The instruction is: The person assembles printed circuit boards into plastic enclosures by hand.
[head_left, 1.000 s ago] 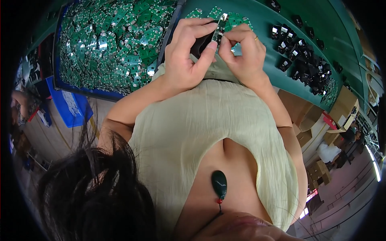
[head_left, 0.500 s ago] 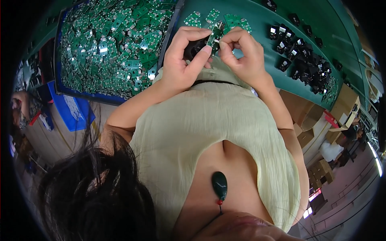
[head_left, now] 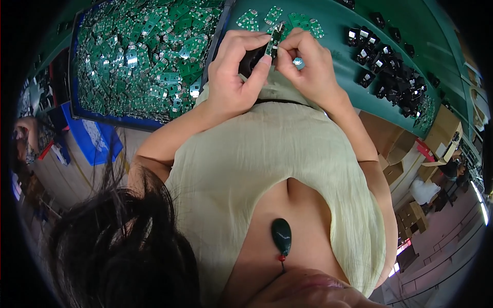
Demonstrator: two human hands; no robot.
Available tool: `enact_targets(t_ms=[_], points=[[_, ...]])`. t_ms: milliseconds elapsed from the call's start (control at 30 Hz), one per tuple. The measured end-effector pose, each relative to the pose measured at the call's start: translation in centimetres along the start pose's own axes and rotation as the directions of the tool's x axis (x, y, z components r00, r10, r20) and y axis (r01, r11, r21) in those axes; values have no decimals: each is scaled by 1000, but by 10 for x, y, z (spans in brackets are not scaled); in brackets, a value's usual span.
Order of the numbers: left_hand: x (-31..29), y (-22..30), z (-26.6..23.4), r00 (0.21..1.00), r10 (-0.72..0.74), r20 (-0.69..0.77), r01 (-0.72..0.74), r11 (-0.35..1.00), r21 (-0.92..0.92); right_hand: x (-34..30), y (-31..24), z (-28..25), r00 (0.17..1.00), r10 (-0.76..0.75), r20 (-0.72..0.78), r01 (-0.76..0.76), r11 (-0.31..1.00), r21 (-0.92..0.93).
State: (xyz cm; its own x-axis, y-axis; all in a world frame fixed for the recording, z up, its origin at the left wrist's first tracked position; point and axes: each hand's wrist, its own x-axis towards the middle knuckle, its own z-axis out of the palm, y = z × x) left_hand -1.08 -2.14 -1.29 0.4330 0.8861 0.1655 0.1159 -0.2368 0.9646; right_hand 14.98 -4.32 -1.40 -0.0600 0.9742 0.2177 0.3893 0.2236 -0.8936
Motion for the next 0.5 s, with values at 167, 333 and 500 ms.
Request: enact_targets(t_ms=[167, 333, 500], points=[[4, -1, 11, 971, -238, 3, 211, 854, -475, 5, 9, 2, 995, 25, -97, -26, 1000, -5], [13, -3, 12, 992, -126, 9, 119, 905, -408, 3, -1, 12, 951, 260, -168, -229, 957, 179], [4, -28, 6, 979, -149, 140, 170, 974, -151, 8, 1, 7, 969, 201, -145, -200, 980, 23]])
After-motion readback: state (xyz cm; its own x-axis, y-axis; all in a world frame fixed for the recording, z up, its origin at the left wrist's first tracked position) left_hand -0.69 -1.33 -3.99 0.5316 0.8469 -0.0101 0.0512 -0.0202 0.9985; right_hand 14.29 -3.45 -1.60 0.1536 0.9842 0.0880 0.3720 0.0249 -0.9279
